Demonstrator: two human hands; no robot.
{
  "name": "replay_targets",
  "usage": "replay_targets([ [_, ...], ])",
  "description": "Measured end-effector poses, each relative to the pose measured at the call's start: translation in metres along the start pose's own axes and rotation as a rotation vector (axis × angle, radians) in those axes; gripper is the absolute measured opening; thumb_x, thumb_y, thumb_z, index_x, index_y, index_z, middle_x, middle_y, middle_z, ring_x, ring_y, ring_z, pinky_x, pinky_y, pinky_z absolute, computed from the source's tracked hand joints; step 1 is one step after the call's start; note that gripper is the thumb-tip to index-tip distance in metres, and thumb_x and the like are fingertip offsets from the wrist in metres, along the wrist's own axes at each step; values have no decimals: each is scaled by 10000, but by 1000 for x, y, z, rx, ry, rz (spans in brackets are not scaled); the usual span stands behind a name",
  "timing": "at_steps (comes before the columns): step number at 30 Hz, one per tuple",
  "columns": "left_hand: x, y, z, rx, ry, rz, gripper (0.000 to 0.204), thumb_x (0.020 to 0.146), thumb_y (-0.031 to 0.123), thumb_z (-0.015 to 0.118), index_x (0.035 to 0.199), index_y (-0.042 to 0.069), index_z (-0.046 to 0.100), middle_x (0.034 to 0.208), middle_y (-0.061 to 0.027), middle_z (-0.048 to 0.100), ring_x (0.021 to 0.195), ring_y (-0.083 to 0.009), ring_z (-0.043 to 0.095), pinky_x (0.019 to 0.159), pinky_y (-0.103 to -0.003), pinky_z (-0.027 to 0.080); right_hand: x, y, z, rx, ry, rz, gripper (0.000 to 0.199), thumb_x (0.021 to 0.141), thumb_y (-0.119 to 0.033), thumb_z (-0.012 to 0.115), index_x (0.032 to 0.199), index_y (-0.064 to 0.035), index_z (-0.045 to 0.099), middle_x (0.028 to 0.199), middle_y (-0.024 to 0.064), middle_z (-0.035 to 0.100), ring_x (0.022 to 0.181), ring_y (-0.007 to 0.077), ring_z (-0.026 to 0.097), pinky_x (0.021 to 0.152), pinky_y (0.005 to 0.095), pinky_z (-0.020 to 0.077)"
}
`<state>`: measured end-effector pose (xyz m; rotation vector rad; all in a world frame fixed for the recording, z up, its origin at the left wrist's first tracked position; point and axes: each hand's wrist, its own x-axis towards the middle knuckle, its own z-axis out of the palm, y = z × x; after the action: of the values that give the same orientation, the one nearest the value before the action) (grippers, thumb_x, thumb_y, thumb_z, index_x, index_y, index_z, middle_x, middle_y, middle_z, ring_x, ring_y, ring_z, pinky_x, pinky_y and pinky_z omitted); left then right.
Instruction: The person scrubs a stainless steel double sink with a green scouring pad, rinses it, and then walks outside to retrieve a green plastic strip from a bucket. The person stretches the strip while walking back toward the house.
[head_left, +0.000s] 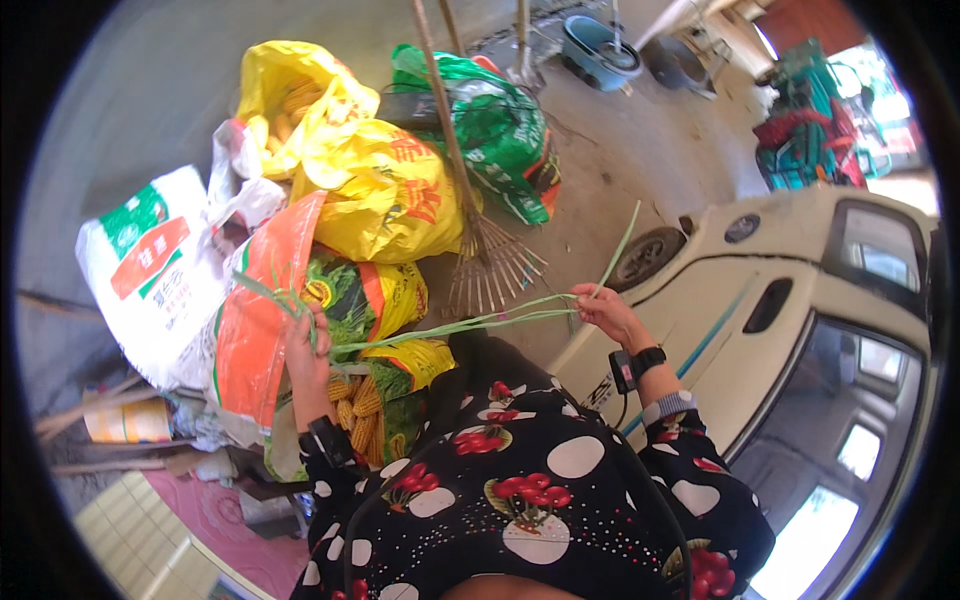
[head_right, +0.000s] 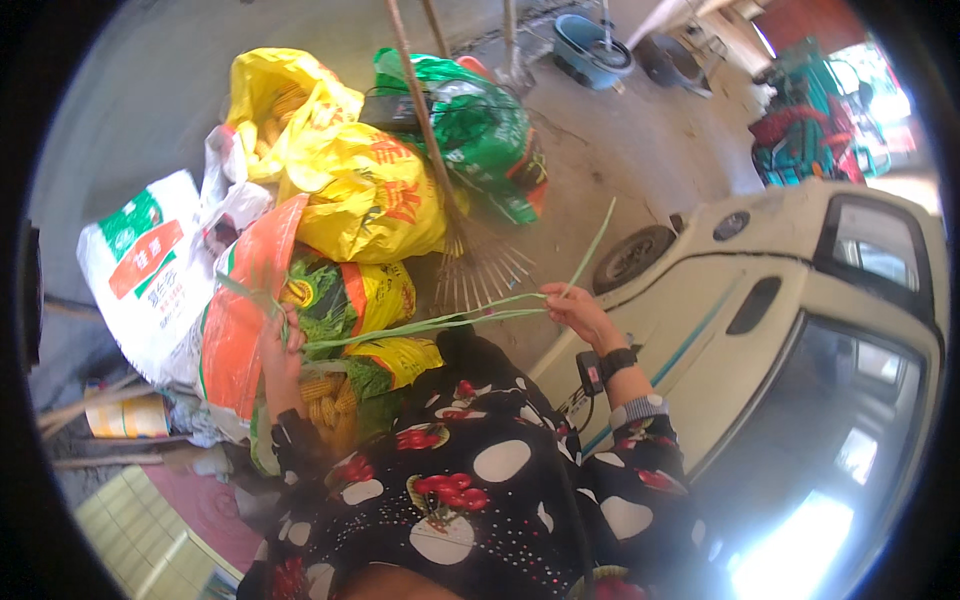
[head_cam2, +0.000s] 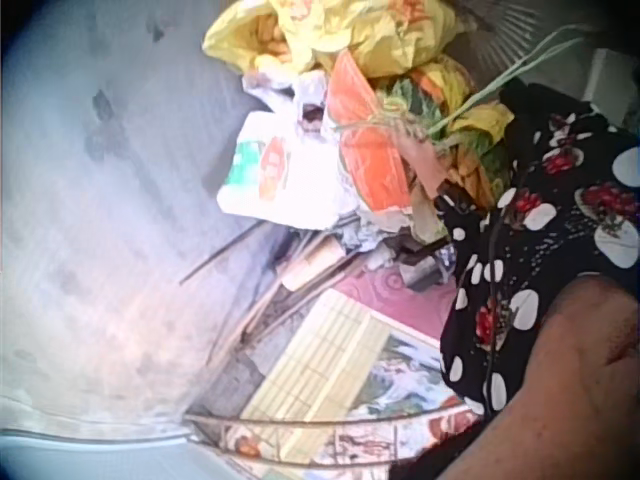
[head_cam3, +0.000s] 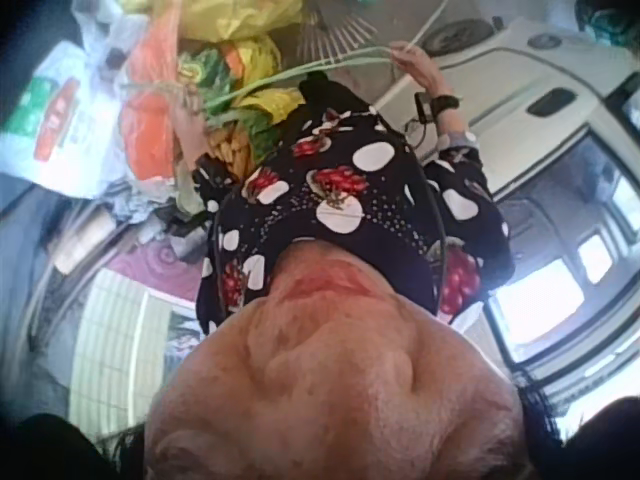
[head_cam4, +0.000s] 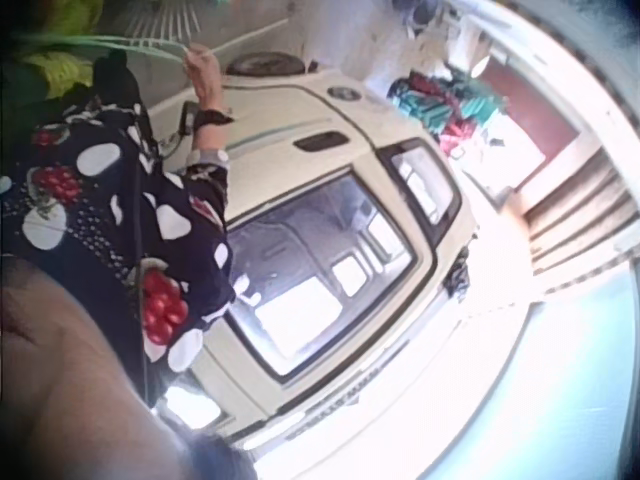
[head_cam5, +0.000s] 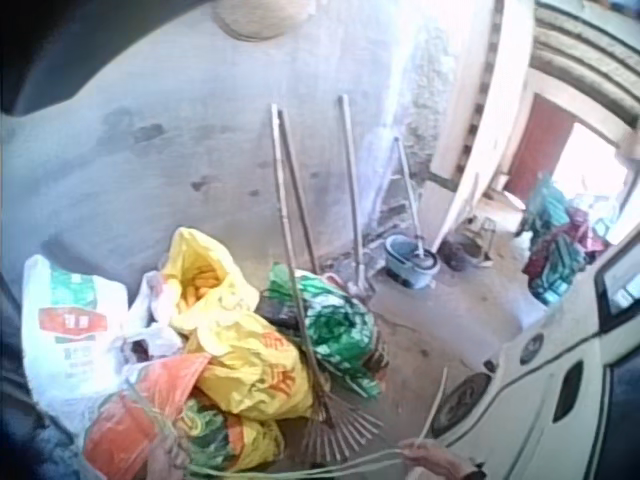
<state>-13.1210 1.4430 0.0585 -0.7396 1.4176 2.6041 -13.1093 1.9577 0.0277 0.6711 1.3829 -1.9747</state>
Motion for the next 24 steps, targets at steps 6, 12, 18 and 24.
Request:
replay_targets([
  [6, -12, -1, -3, 6, -44, -48, 226, 915, 187, 467, 1011, -10, 521, 766, -59, 526, 452, -79, 371, 417, -198, 284, 14, 28, 4, 47, 25, 57, 124, 846, -128, 586, 951, -70, 555, 802, -10, 540, 713, 88, 525, 683, 224, 455],
  [12, -23, 13, -5, 16, -24, -33, 237, 922, 212, 467, 990, -8, 525, 757, -63, 523, 435, -77, 365, 405, -205, 274, 30, 20, 11, 40, 36, 45, 104, 844, -164, 591, 908, -89, 556, 784, -22, 548, 665, 84, 525, 641, 223, 446],
  [18, -16, 11, 30, 18, -63, -19, 227, 914, 226, 485, 964, 11, 537, 745, -54, 512, 434, -73, 360, 401, -196, 265, 31, -10, -2, 97, 97, -24, 120, 868, -187, 571, 919, -79, 561, 764, -12, 558, 644, 91, 530, 611, 221, 443],
  [24, 27, 3, 105, 66, -165, -69, 218, 926, 195, 435, 982, 10, 535, 739, -45, 541, 416, -64, 337, 393, -190, 269, 31, -38, -55, 216, 138, -191, 129, 884, -191, 553, 899, -63, 562, 734, -8, 555, 601, 95, 524, 563, 218, 440],
])
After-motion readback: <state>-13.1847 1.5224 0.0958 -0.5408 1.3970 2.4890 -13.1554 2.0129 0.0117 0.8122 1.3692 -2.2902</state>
